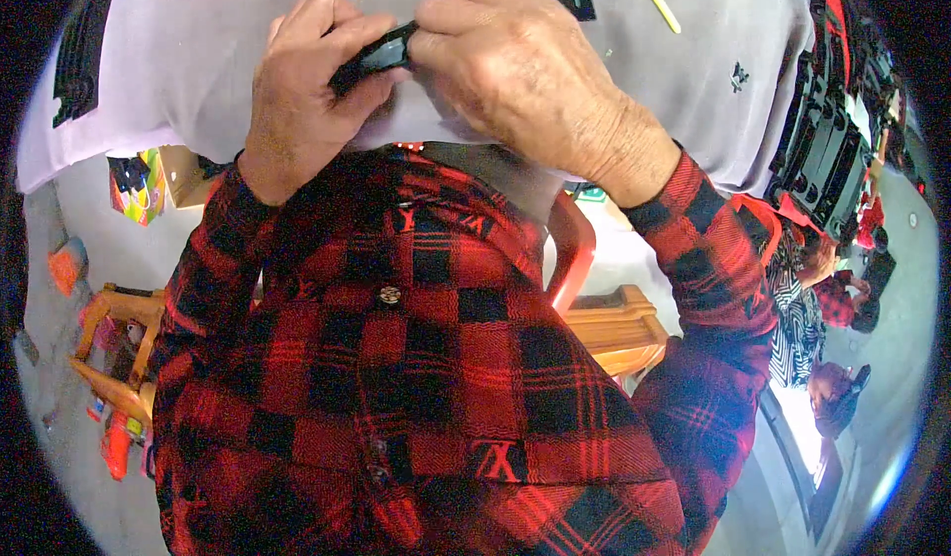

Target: The person assembles plastic level tools by inserting level vials and small plastic pieces into the housings by hand.

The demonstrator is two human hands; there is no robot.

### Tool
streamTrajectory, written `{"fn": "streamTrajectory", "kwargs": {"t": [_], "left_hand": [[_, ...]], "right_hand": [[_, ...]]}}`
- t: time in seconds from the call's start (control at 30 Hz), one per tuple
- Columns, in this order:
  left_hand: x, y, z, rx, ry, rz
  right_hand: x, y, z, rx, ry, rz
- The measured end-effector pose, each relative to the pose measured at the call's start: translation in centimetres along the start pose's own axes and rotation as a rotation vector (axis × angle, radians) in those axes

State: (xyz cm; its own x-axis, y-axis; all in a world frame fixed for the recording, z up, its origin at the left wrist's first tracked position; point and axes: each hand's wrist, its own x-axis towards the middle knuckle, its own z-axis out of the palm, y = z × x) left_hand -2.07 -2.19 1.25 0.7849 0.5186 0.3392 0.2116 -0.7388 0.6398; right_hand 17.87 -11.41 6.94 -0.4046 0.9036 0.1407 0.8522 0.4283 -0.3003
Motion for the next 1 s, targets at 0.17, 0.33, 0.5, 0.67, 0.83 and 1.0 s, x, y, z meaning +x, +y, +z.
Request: {"fn": "streamTrajectory", "kwargs": {"t": [0.17,0.33,0.5,0.67,0.83,1.0], "left_hand": [[0.1,-0.1,0.7,-0.082,0.016,0.016],[0.1,0.2,0.0,-0.028,-0.005,0.004],[0.3,0.4,-0.3,0.054,-0.025,0.066],[0.8,1.8,-0.8,0.075,0.069,0.078],[1.1,2.2,-0.9,0.139,0.029,0.150],[1.8,3.0,-0.4,0.190,-0.041,0.209]], "right_hand": [[-0.5,0.1,1.1,-0.030,0.040,-0.008],[-0.9,-0.5,1.7,-0.044,0.133,-0.004],[-0.9,-1.8,1.6,-0.206,0.179,0.108],[-1.4,-1.9,1.1,-0.053,0.260,0.212],[-2.9,-1.4,0.2,0.050,0.368,0.360],[-4.3,-0.6,0.8,0.015,0.392,0.450]]}}
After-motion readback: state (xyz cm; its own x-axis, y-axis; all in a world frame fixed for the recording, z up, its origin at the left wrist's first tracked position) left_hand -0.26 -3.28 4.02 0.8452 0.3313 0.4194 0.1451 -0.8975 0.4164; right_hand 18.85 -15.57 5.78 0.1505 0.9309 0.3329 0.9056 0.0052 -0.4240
